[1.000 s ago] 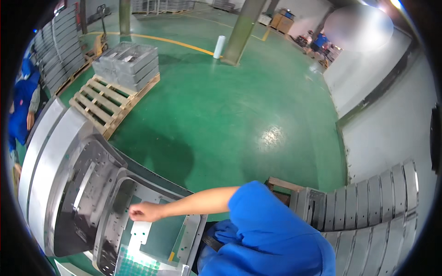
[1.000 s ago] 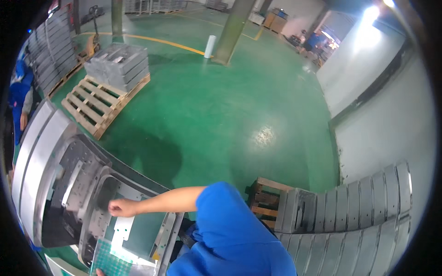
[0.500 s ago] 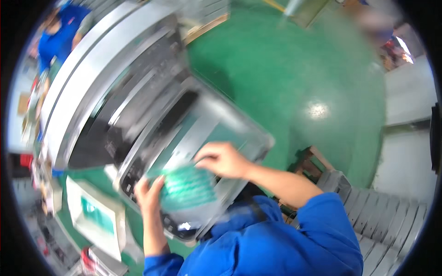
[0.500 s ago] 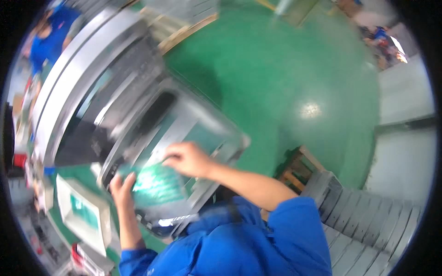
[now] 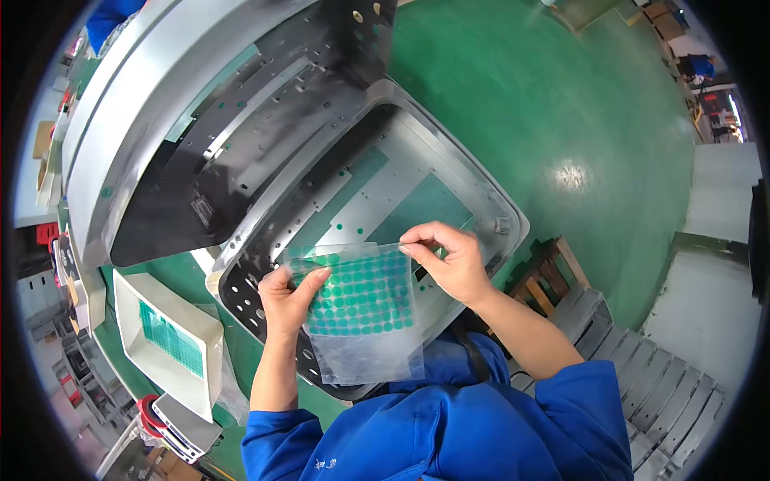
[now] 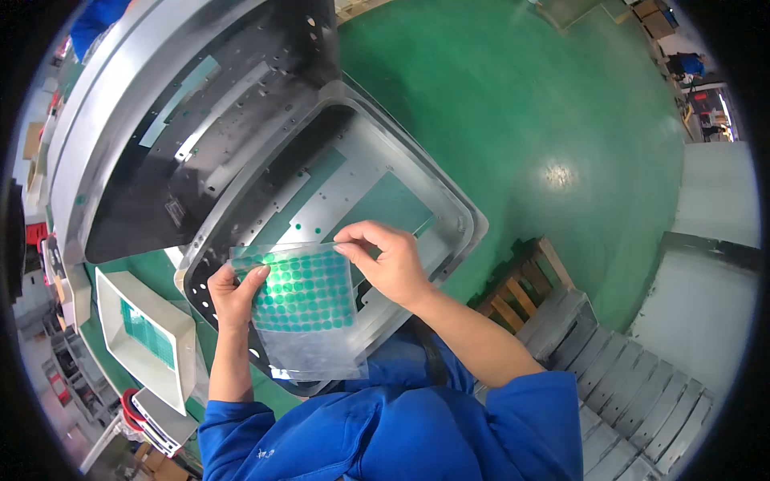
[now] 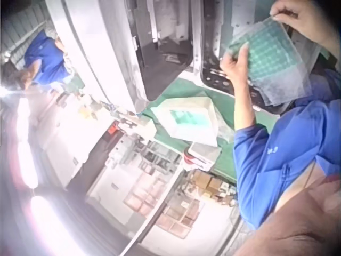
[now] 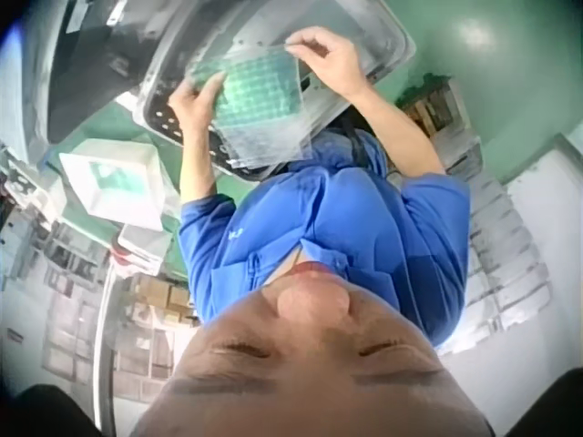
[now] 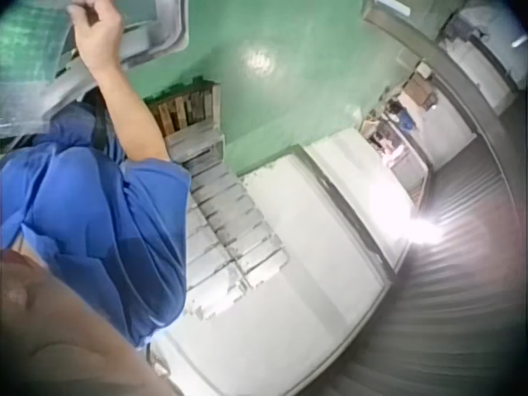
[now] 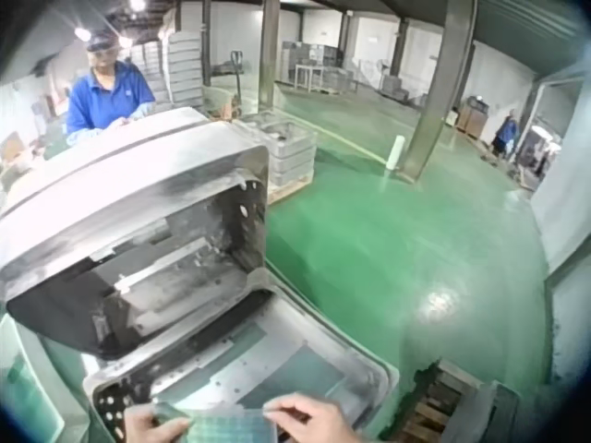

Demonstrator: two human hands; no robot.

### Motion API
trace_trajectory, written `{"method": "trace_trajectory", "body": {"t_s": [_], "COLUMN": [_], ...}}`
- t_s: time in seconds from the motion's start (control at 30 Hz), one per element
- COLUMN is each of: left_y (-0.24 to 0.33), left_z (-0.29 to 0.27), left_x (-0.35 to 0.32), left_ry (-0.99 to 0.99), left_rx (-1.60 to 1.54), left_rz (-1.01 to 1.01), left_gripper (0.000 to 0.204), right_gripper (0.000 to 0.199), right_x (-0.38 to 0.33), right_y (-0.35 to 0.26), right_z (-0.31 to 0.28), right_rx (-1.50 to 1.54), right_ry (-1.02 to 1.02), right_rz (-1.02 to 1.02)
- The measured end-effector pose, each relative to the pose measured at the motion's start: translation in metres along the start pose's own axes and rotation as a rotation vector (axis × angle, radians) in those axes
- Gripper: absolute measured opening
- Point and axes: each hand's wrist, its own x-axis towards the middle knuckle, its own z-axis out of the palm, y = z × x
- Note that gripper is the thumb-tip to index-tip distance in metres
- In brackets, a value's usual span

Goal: Applying small green circular stickers to designated spots inside a metal enclosure.

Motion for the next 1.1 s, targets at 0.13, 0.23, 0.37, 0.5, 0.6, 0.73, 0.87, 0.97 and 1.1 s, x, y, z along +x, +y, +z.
{"method": "trace_trajectory", "body": {"t_s": [0.13,0.23,0.37,0.5,0.6,0.73,0.87,0.97,1.1], "left_y": [0.0,-0.002,-0.008,-0.009,-0.014,-0.021,-0.021,-0.023,-0.022], "left_z": [0.004,0.005,-0.005,-0.022,-0.02,-0.02,-0.018,-0.017,-0.019], "left_x": [0.006,0.01,0.017,0.012,0.013,0.011,0.013,0.012,0.011], "left_ry": [-0.001,0.014,0.108,0.24,0.259,0.221,0.205,0.202,0.209], "left_rx": [-0.015,-0.028,-0.017,-0.068,-0.063,-0.081,-0.132,-0.12,-0.119], "left_rz": [-0.105,-0.169,-0.195,-0.192,-0.213,-0.238,-0.268,-0.272,-0.283], "left_gripper": [0.013,0.012,0.011,0.011,0.011,0.011,0.011,0.011,0.011], "right_gripper": [0.01,0.012,0.005,0.008,0.009,0.008,0.005,0.006,0.008], "right_x": [0.003,0.006,0.016,0.051,0.055,0.058,0.065,0.066,0.067], "right_y": [0.007,0.015,0.037,0.104,0.151,0.139,0.139,0.14,0.141], "right_z": [0.003,0.006,0.01,-0.027,-0.038,-0.04,-0.034,-0.033,-0.034], "right_rx": [-0.214,-0.426,-0.068,0.14,0.056,0.145,0.096,0.091,0.105], "right_ry": [0.099,0.134,0.371,0.759,0.897,0.902,0.892,0.904,0.91], "right_rz": [-0.22,-0.422,0.219,1.131,1.097,1.118,1.141,1.144,1.149]}}
